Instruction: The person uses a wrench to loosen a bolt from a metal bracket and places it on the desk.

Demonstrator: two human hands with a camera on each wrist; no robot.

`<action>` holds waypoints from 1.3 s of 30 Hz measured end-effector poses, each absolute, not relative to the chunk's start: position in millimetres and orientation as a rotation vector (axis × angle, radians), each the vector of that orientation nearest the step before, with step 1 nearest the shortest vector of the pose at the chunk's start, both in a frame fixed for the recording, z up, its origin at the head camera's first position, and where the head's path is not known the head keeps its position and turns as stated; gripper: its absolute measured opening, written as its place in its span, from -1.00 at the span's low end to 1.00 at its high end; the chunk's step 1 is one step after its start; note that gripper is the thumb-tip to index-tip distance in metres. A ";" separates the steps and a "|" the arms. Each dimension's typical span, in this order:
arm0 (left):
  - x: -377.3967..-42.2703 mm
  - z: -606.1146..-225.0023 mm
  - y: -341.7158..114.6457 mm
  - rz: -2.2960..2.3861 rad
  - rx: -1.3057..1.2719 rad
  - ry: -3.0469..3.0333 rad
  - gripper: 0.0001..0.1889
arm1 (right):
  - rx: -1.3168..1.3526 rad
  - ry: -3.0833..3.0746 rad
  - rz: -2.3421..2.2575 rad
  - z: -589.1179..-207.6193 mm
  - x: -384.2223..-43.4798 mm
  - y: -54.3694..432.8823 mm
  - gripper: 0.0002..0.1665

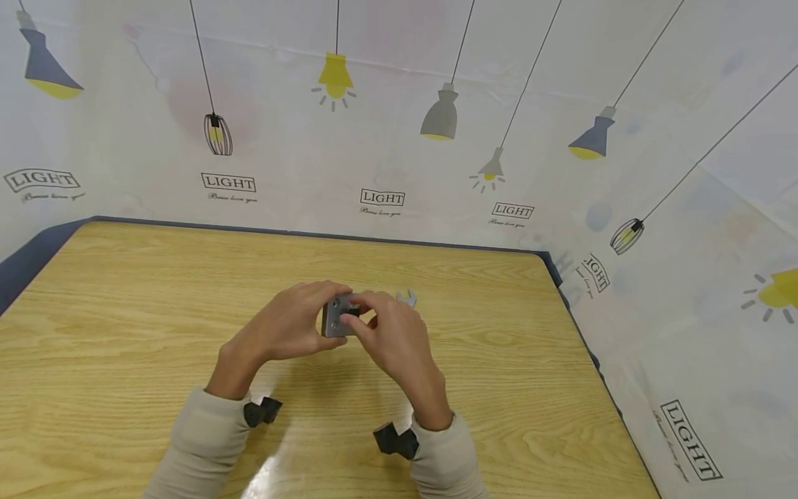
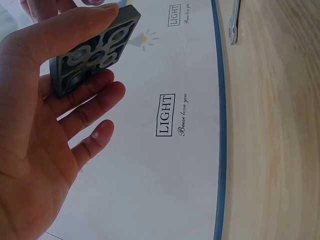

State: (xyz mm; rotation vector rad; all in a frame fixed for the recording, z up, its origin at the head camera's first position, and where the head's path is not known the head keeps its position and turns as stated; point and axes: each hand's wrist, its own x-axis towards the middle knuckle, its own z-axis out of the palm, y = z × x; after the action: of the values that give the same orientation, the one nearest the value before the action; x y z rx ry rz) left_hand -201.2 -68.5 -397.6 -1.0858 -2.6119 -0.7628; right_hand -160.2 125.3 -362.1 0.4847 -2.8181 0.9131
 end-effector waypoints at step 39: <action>-201.1 -397.7 -68.0 -0.749 -1.094 -2.621 -0.28 | 0.463 -2.851 0.922 -362.1 -161.3 125.5 -0.77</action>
State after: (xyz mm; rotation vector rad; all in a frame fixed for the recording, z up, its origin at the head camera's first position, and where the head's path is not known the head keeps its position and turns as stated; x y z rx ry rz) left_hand -201.1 -68.0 -397.7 -1.0944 -2.6211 -0.7485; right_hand -161.3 125.5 -362.1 0.4630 -2.8506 0.9217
